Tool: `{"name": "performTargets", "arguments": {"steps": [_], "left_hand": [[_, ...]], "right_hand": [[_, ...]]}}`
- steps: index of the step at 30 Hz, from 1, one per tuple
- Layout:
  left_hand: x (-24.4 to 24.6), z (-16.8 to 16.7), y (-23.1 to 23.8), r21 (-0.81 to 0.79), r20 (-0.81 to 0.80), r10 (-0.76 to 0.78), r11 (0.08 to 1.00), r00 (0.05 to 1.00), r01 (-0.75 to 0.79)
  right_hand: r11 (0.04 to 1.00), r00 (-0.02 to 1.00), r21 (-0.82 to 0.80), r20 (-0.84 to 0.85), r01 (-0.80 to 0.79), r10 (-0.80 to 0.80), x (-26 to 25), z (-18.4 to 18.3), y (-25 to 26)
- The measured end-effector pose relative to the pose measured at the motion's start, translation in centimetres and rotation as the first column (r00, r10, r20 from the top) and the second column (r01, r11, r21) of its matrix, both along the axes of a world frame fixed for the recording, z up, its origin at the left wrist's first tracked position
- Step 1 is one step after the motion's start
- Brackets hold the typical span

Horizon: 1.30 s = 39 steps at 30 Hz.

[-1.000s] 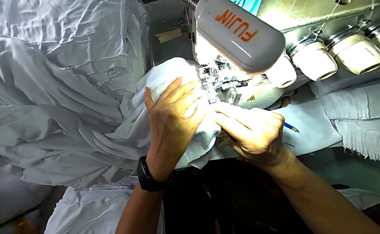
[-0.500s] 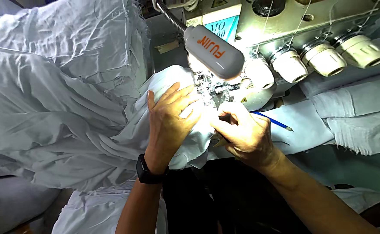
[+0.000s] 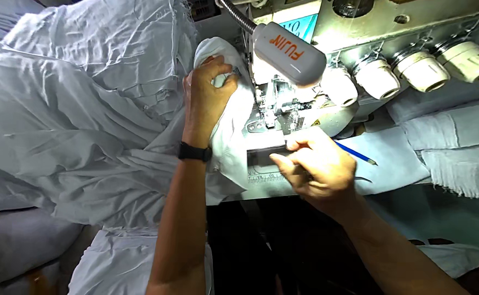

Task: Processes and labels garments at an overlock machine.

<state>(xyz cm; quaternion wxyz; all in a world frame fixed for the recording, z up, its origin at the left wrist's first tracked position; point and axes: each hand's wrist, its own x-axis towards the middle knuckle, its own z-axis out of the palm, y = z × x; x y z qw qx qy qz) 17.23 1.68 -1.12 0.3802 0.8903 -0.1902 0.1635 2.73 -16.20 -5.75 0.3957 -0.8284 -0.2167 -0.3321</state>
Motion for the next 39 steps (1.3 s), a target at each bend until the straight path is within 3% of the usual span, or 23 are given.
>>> {"name": "performTargets", "arguments": {"steps": [2, 4, 8, 12, 16, 21, 26, 29, 31, 35, 39], "left_hand": [[-2.6, 0.0, 0.5, 0.019, -0.041, 0.084, 0.996, 0.996, -0.083], [-7.3, -1.0, 1.6, 0.042, -0.026, 0.067, 0.997, 0.997, -0.066], [-12.2, -0.8, 2.4, 0.030, -0.033, 0.130, 0.991, 0.991, -0.129], [-8.9, 1.5, 5.3, 0.045, -0.046, 0.050, 0.998, 0.998, -0.048], [-3.0, 0.5, 6.3, 0.023, -0.142, -0.146, 0.988, 0.979, 0.150], [-5.2, 2.7, 6.9, -0.091, -0.124, -0.265, 0.963, 0.956, 0.255], [-7.8, 3.9, 7.3, 0.069, -0.039, -0.323, 0.943, 0.946, 0.325], [-7.3, 3.7, 7.0, 0.033, -0.020, -0.328, 0.944, 0.945, 0.328], [-7.3, 3.8, 7.1, -0.010, -0.019, -0.341, 0.940, 0.940, 0.341], [-8.2, 4.1, 6.8, -0.015, -0.016, -0.379, 0.925, 0.925, 0.379], [-9.8, 4.7, 6.2, 0.063, -0.069, -0.403, 0.911, 0.912, 0.408]], "right_hand": [[0.999, 1.000, 0.044, -0.014, -0.027, 0.027, -0.5, -0.4, -1.8], [0.998, 0.996, 0.051, -0.084, 0.032, -0.028, -1.1, -0.7, -3.4], [0.988, 0.938, -0.048, -0.310, 0.147, -0.155, -1.2, -0.5, -4.5], [0.973, 0.927, -0.176, -0.316, 0.151, -0.201, -0.5, 1.2, -2.9], [0.961, 0.950, -0.239, -0.242, 0.137, -0.196, 0.4, 2.7, -1.1], [0.896, 0.949, -0.398, -0.152, 0.199, -0.278, 1.4, 3.8, 0.6], [0.876, 0.950, -0.438, -0.130, 0.201, -0.283, 2.8, 4.6, 3.4], [0.927, 0.976, -0.348, -0.109, 0.142, -0.191, 3.4, 4.6, 3.1], [0.983, 0.969, -0.176, -0.231, 0.051, -0.091, 2.8, 5.5, 2.2], [0.992, 0.838, 0.128, -0.541, -0.006, 0.075, 2.0, 6.8, 2.0], [0.976, 0.756, 0.217, -0.633, -0.036, 0.168, 2.8, 7.0, 3.2]]}}
